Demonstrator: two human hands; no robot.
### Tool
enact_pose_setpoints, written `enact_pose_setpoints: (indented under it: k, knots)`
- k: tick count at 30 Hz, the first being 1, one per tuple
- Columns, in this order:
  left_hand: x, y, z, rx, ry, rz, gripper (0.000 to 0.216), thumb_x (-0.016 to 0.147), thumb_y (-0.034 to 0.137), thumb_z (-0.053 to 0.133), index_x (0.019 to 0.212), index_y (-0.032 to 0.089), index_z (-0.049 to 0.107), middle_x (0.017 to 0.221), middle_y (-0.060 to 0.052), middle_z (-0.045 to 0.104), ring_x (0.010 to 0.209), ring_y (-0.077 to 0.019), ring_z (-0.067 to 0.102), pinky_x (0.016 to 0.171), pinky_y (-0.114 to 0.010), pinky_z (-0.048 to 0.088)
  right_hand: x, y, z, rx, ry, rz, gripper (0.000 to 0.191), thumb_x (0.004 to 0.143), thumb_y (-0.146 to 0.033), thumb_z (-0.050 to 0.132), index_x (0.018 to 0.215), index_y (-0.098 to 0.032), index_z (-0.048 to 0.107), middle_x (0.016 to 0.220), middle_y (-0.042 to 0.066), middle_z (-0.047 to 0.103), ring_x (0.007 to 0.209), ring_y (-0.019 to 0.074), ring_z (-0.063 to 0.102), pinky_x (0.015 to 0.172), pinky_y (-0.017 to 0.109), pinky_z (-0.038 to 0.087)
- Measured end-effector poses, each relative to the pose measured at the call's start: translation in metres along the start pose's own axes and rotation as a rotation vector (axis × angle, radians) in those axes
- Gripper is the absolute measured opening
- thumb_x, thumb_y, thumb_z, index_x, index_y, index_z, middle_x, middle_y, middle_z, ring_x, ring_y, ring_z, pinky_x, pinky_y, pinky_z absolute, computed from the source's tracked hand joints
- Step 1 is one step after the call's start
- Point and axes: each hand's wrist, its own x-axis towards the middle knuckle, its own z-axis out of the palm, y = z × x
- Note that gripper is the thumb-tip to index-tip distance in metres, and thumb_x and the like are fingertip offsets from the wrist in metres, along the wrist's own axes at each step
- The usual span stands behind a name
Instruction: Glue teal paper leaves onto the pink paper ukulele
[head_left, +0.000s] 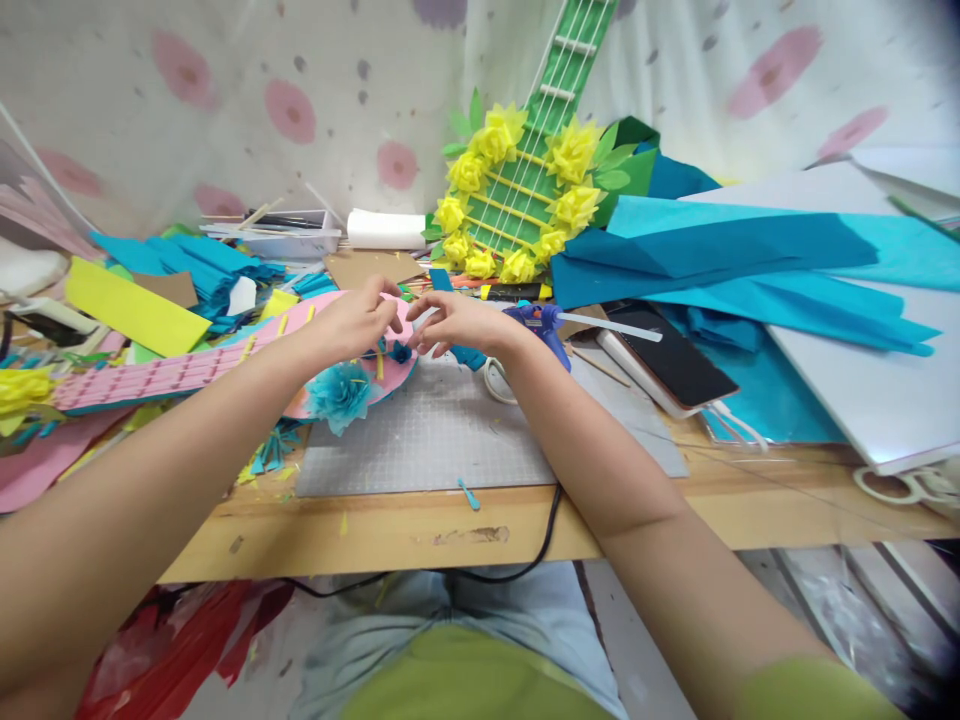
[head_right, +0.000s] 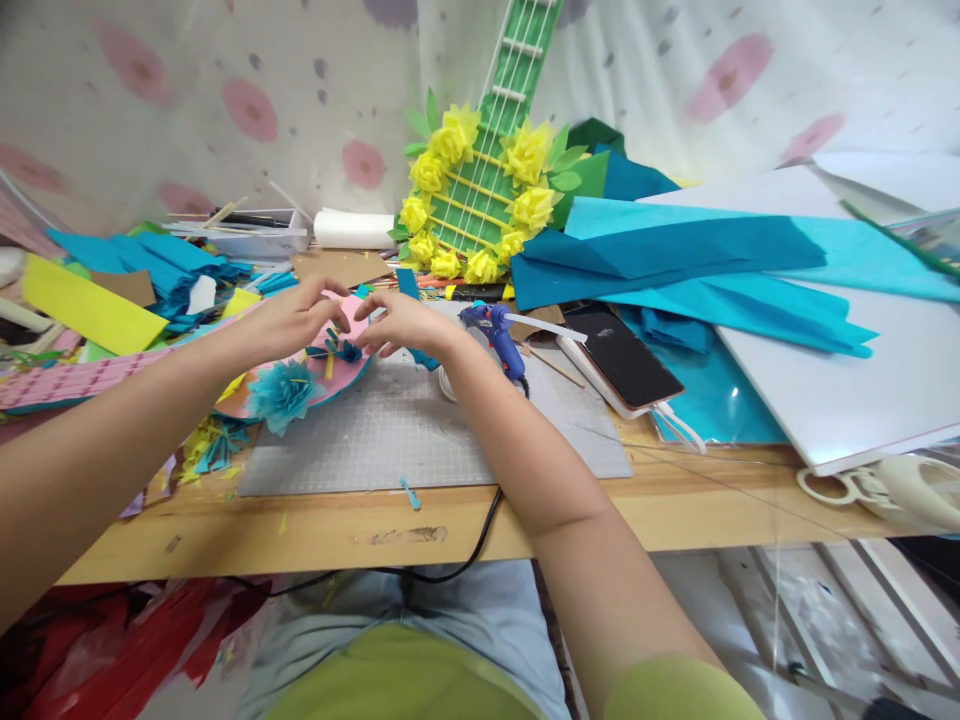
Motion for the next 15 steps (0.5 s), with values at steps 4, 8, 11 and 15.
enact_pose_setpoints:
  k: [4,8,11,15]
  knots:
    - [-0.001,0.011,-0.005,-0.058,0.219,0.02,0.033,0.082,0.025,0.041,0.113,0.018,0.049,0.096,-0.005,0.066,0.085,-0.0174,0.059,0.076,-0.03,0.046,-0.002,0.001,-0.016,-0.085,0.143,-0.005,0.023,0.071,-0.008,0.063,0.09,-0.016,0.054,0.073,0.002,0.065,0.065,0.0118,0.062,0.058,0.023,0.051]
    - [-0.011,0.036,0.01,-0.158,0.317,0.143,0.027,0.084,0.024,0.04,0.109,0.019,0.049,0.1,-0.005,0.063,0.092,-0.0168,0.058,0.081,-0.03,0.045,-0.006,0.018,-0.029,-0.331,0.337,0.022,0.011,0.072,-0.012,0.061,0.082,-0.015,0.058,0.067,0.001,0.061,0.058,0.0097,0.055,0.054,0.021,0.044]
    - [-0.025,0.057,0.038,-0.268,0.285,0.241,0.023,0.086,0.023,0.04,0.106,0.019,0.05,0.098,-0.004,0.063,0.091,-0.0157,0.059,0.081,-0.029,0.045,-0.017,0.032,-0.031,-0.516,0.401,0.019,0.006,0.074,-0.018,0.06,0.078,-0.014,0.062,0.071,0.002,0.062,0.064,0.011,0.054,0.059,0.022,0.041]
    - [-0.043,0.065,0.086,-0.338,0.228,0.236,0.021,0.087,0.021,0.039,0.104,0.02,0.051,0.095,-0.005,0.064,0.089,-0.0169,0.06,0.08,-0.03,0.045,-0.036,0.043,-0.03,-0.654,0.407,0.045,0.013,0.076,-0.023,0.058,0.082,-0.014,0.065,0.08,0.004,0.066,0.072,0.0134,0.055,0.062,0.022,0.037]
